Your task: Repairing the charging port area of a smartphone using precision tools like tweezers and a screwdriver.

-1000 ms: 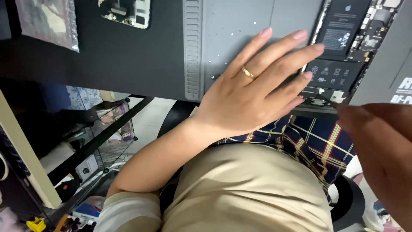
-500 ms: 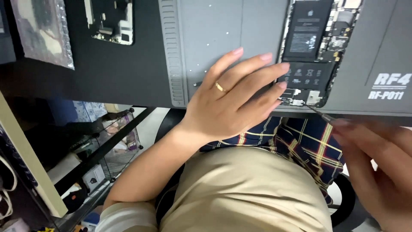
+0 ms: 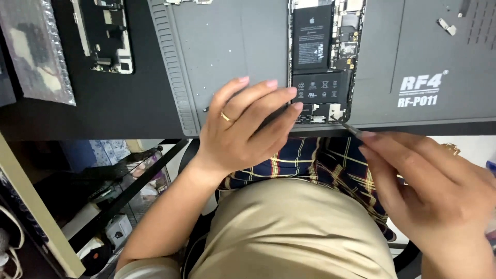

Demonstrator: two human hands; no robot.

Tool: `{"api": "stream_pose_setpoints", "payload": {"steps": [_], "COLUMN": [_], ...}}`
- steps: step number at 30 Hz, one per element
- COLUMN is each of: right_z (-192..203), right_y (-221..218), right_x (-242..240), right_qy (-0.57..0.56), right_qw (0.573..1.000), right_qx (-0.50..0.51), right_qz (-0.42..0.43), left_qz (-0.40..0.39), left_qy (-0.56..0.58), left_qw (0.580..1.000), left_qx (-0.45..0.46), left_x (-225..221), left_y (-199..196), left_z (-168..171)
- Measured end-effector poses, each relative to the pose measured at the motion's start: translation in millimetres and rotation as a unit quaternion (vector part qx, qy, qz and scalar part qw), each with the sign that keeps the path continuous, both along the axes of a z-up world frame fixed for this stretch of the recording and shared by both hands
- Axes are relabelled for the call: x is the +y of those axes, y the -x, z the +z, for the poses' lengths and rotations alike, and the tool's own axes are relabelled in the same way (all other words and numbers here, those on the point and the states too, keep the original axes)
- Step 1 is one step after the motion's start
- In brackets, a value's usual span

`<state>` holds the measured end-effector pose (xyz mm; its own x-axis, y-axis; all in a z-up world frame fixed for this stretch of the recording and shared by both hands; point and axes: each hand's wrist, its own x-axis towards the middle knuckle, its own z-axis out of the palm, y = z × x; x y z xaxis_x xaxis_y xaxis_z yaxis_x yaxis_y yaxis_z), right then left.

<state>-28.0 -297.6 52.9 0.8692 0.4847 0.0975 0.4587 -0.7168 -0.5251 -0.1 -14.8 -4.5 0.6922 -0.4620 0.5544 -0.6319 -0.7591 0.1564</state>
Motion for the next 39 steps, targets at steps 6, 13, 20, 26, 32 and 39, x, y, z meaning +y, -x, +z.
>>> {"api": "stream_pose_setpoints", "payload": {"steps": [6, 13, 20, 26, 32, 39], "right_z": [10.1, 22.8, 10.3, 8.1, 10.9, -30.6], "right_y": [-2.8, -3.5, 14.5, 28.9, 28.7, 37.7], "right_x": [-1.6, 0.4, -21.2, -16.5, -22.3, -60.4], "right_qy": [-0.013, -0.034, -0.018, -0.041, -0.025, -0.075], "right_qw": [0.999, 0.986, 0.966, 0.93, 0.917, 0.911], "right_qx": [0.038, 0.133, 0.197, 0.225, 0.244, 0.143], "right_qz": [-0.012, -0.091, -0.168, -0.286, -0.314, -0.379], "left_qz": [-0.01, -0.017, -0.03, -0.014, -0.001, -0.004], "left_qy": [0.026, -0.026, -0.075, -0.024, -0.049, -0.069], "left_qw": [1.0, 0.998, 0.991, 0.999, 0.999, 0.996], "left_qx": [0.005, 0.054, 0.103, 0.036, 0.015, 0.054], "left_x": [-9.1, -26.9, -28.7, -33.2, -32.3, -26.6], "left_y": [5.4, 14.0, 8.6, 8.8, 10.7, 15.9], "left_z": [-6.8, -12.5, -3.8, -9.8, -11.9, -7.4]}}
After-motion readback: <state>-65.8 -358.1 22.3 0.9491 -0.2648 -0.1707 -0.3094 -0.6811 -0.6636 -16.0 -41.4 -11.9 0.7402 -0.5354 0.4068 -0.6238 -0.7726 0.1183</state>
